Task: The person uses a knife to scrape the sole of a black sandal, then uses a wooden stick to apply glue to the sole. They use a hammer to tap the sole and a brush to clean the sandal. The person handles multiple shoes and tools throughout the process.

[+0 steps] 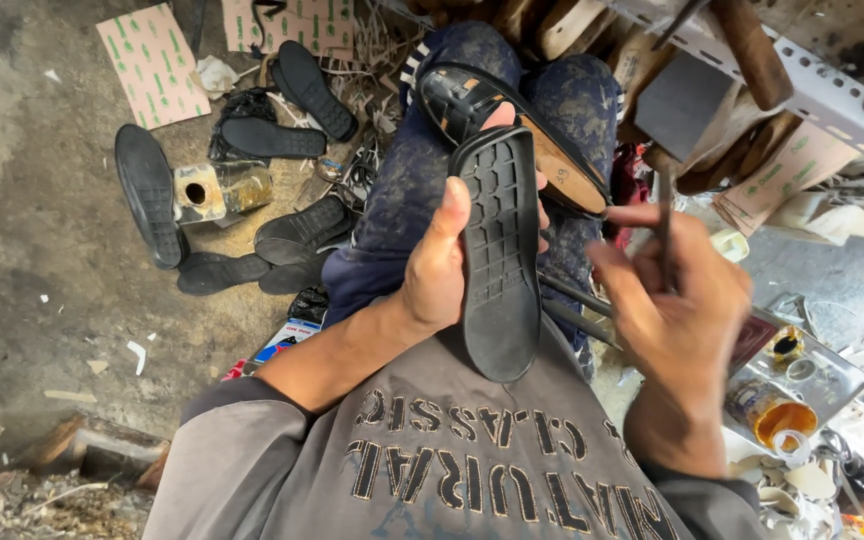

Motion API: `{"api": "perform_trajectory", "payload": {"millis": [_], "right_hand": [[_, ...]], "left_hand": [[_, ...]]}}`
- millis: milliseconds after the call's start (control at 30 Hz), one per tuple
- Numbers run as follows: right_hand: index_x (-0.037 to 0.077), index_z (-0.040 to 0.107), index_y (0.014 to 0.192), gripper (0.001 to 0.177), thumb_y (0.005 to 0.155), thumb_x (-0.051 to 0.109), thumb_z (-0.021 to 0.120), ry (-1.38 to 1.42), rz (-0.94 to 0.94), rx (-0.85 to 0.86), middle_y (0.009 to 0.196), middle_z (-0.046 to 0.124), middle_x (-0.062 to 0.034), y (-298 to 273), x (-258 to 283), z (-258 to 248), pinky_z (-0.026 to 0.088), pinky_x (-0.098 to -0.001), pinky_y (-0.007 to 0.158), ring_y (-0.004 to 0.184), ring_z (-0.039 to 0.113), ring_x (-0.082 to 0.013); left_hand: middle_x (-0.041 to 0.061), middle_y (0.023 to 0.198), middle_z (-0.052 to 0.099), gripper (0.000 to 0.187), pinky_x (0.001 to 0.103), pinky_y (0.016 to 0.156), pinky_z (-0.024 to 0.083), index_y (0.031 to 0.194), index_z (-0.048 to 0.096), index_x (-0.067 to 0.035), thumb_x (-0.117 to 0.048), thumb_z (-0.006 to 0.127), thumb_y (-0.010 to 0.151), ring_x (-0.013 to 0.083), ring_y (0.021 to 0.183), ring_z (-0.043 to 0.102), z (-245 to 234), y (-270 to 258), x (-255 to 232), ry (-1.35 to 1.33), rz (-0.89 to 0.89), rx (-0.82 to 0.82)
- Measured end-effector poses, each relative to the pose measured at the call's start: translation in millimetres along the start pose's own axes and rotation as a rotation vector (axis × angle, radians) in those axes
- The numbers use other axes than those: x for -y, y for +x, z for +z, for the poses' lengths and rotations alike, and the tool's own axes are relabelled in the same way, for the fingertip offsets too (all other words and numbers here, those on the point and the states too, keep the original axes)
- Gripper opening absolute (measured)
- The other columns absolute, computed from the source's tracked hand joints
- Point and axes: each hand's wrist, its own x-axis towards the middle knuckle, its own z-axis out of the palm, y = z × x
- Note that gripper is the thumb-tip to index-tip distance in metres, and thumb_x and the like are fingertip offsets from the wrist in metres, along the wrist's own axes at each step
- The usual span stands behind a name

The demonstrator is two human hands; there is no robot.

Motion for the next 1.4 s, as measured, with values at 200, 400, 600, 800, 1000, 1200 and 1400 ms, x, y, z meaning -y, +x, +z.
{"api": "perform_trajectory", "payload": {"millis": [200, 400, 600, 800, 1000, 1200, 1400], "right_hand": [[0.000, 0.068, 0.111, 0.015, 0.097, -0.001, 0.075, 0.051, -0.048, -0.131, 0.082, 0.066, -0.0059, 48.7, 36.1, 52.3, 0.044, -0.0301, 0.062, 0.066, 0.055, -0.0138], [0.008, 0.073, 0.098, 0.008, 0.094, 0.002, 0.075, 0.167, -0.078, -0.224, 0.068, 0.063, -0.0095, 59.1, 36.9, 53.5, 0.052, -0.0338, 0.056, 0.057, 0.064, -0.0287], [0.007, 0.069, 0.099, 0.015, 0.085, 0.009, 0.073, 0.242, -0.013, -0.186, 0.066, 0.056, -0.0106, 50.2, 17.3, 61.4, 0.052, -0.0372, 0.056, 0.056, 0.058, -0.0250], [0.009, 0.039, 0.139, 0.032, 0.112, 0.025, 0.041, 0.452, 0.277, -0.061, 0.079, 0.067, -0.0110, 17.8, -22.6, 26.1, 0.047, -0.0283, 0.054, 0.054, 0.059, -0.0167], [0.010, 0.071, 0.109, 0.013, 0.101, 0.020, 0.069, 0.029, 0.195, 0.116, 0.066, 0.069, -0.0058, -9.7, -27.8, -34.9, 0.049, -0.0335, 0.055, 0.053, 0.058, -0.0161], [0.010, 0.071, 0.101, 0.017, 0.100, 0.027, 0.077, -0.363, -0.017, 0.273, 0.063, 0.069, -0.0107, 0.1, -24.5, -36.1, 0.054, -0.0351, 0.052, 0.054, 0.069, -0.0271], [0.013, 0.071, 0.109, 0.020, 0.104, 0.031, 0.076, -0.568, -0.083, 0.225, 0.070, 0.069, -0.0110, 0.9, -21.1, -34.1, 0.055, -0.0372, 0.055, 0.063, 0.072, -0.0294]], "left_hand": [[0.019, 0.173, 0.019, 0.064, 0.038, 0.141, 0.010, 0.163, 0.018, -0.001, -0.042, 0.024, 0.115, 0.0266, 0.166, 0.014, 17.3, 1.0, 5.1, 0.701, 0.333, 0.050], [0.020, 0.164, 0.033, 0.060, 0.051, 0.131, 0.018, 0.163, 0.017, 0.003, -0.032, 0.030, 0.116, 0.0289, 0.152, 0.030, -17.3, 10.8, 22.2, 0.694, 0.435, 0.135], [0.023, 0.160, 0.038, 0.056, 0.054, 0.130, 0.022, 0.160, 0.021, 0.004, -0.030, 0.028, 0.116, 0.0305, 0.147, 0.035, -1.5, 16.2, 8.9, 0.691, 0.435, 0.181], [0.023, 0.090, 0.074, 0.070, 0.038, 0.067, 0.068, 0.158, 0.043, -0.012, -0.058, 0.035, 0.106, 0.0322, 0.076, 0.078, 8.9, 37.8, -34.5, 0.131, -0.114, 0.056], [0.034, 0.076, 0.072, 0.069, 0.047, 0.047, 0.064, 0.099, 0.073, 0.007, -0.058, 0.052, 0.096, 0.0415, 0.059, 0.075, 6.5, 30.7, -56.7, 0.132, -0.521, -0.115], [0.035, 0.071, 0.072, 0.068, 0.046, 0.046, 0.063, 0.079, 0.073, 0.008, -0.058, 0.060, 0.090, 0.0418, 0.055, 0.074, 24.3, 13.2, -52.0, 0.292, -0.588, -0.261], [0.031, 0.073, 0.075, 0.070, 0.044, 0.047, 0.064, 0.077, 0.075, 0.004, -0.063, 0.057, 0.090, 0.0387, 0.058, 0.076, 27.3, 14.1, -51.4, 0.394, -0.659, -0.221]]}}
